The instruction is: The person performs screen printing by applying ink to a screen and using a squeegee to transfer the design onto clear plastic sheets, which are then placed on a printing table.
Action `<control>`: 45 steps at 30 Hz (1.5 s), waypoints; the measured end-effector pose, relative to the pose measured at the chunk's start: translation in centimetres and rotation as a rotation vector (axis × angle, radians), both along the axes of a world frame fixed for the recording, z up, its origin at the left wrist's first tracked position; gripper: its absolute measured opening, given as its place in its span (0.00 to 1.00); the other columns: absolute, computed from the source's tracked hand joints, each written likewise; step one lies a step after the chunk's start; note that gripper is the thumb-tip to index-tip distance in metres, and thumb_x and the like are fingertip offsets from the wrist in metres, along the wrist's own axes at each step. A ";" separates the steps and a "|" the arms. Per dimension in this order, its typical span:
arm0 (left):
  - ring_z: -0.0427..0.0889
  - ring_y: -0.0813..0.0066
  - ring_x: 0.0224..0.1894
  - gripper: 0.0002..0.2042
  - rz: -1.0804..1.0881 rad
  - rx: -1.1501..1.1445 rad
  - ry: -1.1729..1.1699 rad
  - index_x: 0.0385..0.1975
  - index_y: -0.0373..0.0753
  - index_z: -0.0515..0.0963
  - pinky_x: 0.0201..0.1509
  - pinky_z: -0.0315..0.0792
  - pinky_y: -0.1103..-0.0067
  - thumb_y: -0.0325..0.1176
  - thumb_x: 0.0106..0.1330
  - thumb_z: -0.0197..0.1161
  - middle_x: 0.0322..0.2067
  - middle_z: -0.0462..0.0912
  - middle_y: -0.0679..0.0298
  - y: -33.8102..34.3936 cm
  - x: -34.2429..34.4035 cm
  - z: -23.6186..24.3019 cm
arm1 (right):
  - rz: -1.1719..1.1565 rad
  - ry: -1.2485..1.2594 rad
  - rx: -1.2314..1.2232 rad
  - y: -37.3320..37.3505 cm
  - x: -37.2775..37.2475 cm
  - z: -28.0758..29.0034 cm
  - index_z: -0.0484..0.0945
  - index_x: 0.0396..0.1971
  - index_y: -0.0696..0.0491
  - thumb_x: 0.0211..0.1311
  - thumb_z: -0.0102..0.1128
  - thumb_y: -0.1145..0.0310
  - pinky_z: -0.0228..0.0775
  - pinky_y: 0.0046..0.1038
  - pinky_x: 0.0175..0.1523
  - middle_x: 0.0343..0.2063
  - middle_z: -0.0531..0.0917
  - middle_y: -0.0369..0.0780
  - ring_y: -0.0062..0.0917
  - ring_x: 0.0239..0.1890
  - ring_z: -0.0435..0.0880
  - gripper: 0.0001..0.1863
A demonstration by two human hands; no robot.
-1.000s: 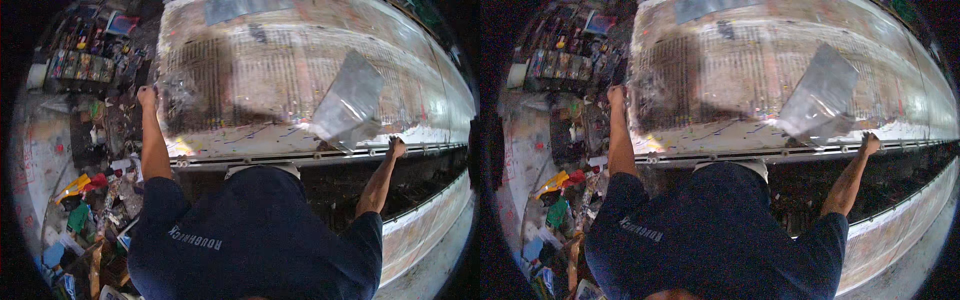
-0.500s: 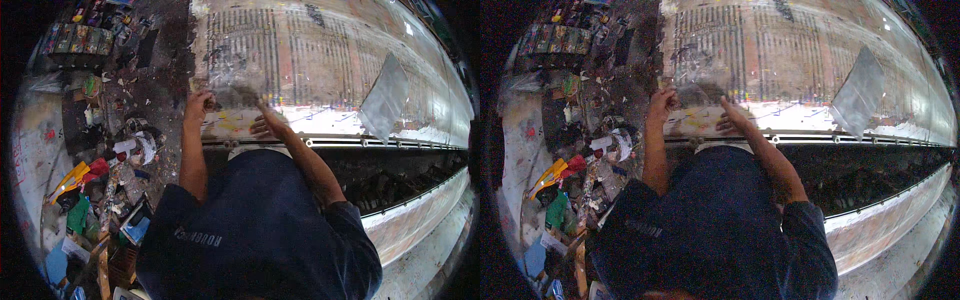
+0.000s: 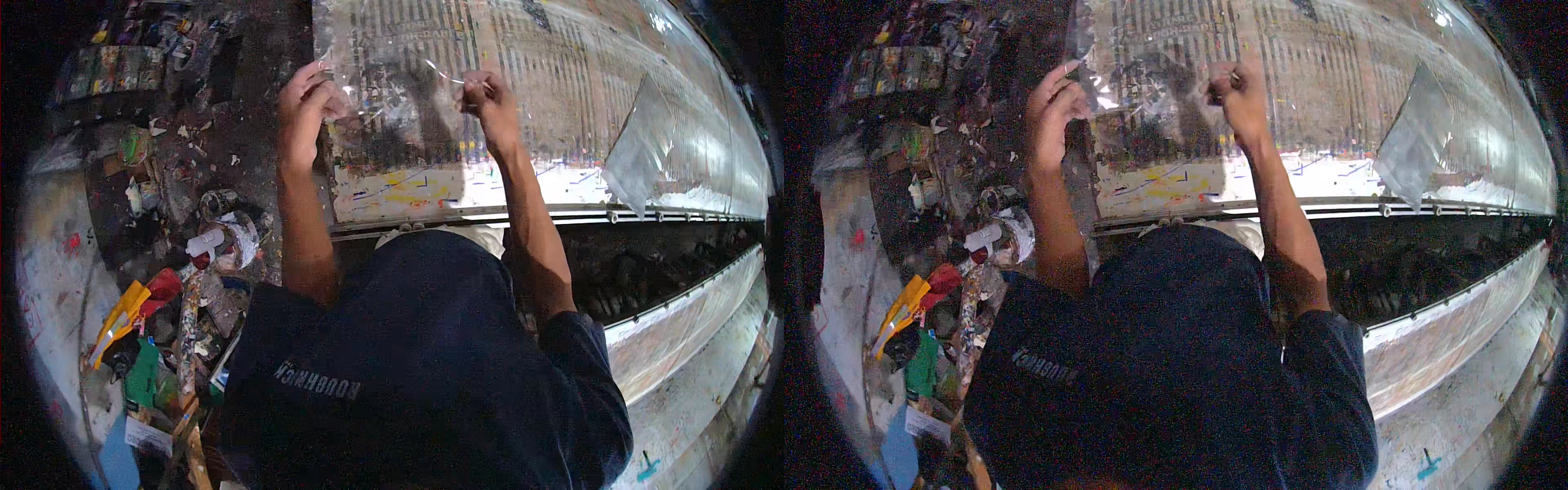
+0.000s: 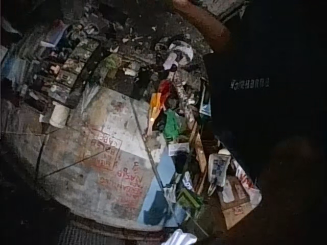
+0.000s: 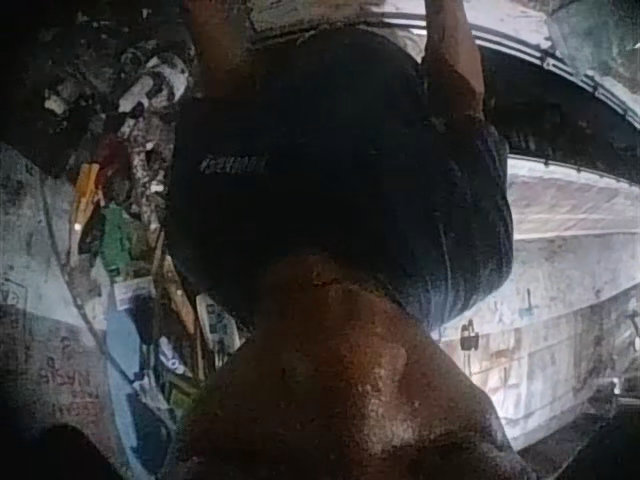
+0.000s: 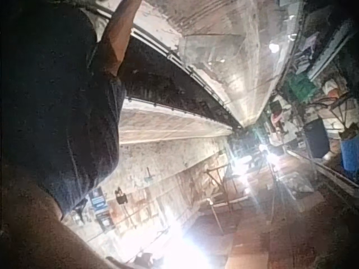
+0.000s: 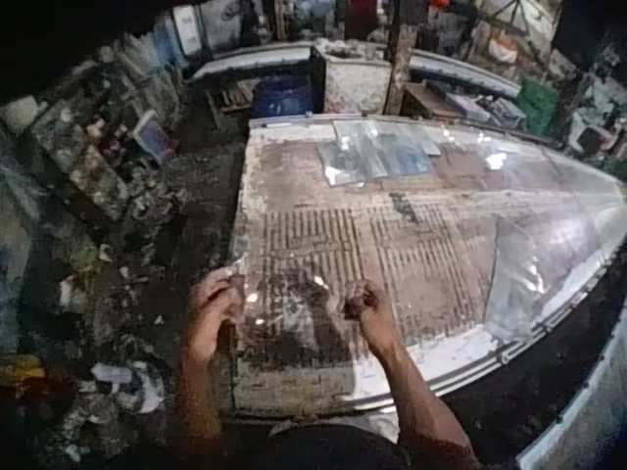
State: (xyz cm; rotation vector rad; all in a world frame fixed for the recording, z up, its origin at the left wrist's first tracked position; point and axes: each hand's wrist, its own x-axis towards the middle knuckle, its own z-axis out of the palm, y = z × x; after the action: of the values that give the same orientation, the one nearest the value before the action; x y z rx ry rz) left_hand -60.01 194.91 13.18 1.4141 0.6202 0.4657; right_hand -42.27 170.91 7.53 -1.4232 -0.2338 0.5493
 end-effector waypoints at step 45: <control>0.81 0.67 0.33 0.10 -0.155 0.326 0.873 0.29 0.36 0.80 0.40 0.73 0.69 0.37 0.59 0.71 0.28 0.82 0.61 1.1 -13.8 -17.6 | 0.463 -0.177 -1.350 0.1 -8.2 -12.4 0.86 0.37 0.53 0.41 0.76 0.50 0.77 0.40 0.50 0.40 0.87 0.47 0.43 0.46 0.85 0.26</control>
State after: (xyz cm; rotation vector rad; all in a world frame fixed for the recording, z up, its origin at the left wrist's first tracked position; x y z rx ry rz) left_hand -73.85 196.03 -4.44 1.9608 1.1508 -0.2224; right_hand -50.43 171.04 -4.82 -2.7650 -0.3604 1.0517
